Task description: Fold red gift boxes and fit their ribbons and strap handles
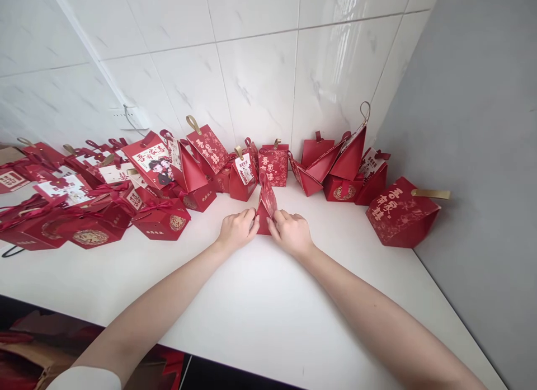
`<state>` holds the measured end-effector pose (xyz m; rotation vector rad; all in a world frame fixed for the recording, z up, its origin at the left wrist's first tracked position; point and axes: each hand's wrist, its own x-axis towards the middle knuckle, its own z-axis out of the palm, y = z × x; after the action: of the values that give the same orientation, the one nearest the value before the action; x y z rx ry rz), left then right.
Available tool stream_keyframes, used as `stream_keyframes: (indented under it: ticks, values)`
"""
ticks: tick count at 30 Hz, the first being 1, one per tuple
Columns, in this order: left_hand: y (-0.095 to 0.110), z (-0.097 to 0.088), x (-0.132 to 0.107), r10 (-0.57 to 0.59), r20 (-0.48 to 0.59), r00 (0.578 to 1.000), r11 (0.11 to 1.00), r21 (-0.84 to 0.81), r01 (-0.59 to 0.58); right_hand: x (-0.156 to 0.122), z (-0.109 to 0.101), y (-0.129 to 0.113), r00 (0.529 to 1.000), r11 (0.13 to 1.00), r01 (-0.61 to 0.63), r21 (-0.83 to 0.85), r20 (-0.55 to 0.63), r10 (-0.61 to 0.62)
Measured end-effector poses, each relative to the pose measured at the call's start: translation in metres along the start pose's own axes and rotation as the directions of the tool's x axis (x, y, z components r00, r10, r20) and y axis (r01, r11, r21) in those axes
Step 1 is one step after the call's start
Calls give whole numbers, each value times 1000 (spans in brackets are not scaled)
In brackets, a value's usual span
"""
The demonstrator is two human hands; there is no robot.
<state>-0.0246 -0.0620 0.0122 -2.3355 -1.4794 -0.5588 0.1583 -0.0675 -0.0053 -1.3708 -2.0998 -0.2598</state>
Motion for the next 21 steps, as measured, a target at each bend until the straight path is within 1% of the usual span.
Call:
stream_keyframes:
  ticks: [2,5,8,12,14,18,21]
  values:
    - [1,0,2,9,-26,1000,1000,30,-8,5,0,-5,1000,997,19,-72,-9,-20]
    - [4,2,4,-14,-15,1000,999,29,15,10,1,-10,999,991,-21,-134,40,27]
    - [7,3,5,-42,49,998,999,26,41,10,1,-12,989,988,-60,-142,126,78]
    - [5,1,1,-31,186,982,999,33,26,2,0,-9,973,992,-59,-114,214,83]
    - [2,-1,-1,-10,234,972,1000,23,5,-3,-2,-7,965,993,-48,-105,252,74]
    - [-3,-4,-3,15,273,962,1000,2,-16,-8,-5,-4,946,995,-26,-91,321,54]
    - [-2,-4,-1,17,307,952,1000,-8,-15,-7,-5,-6,937,995,-38,-91,343,67]
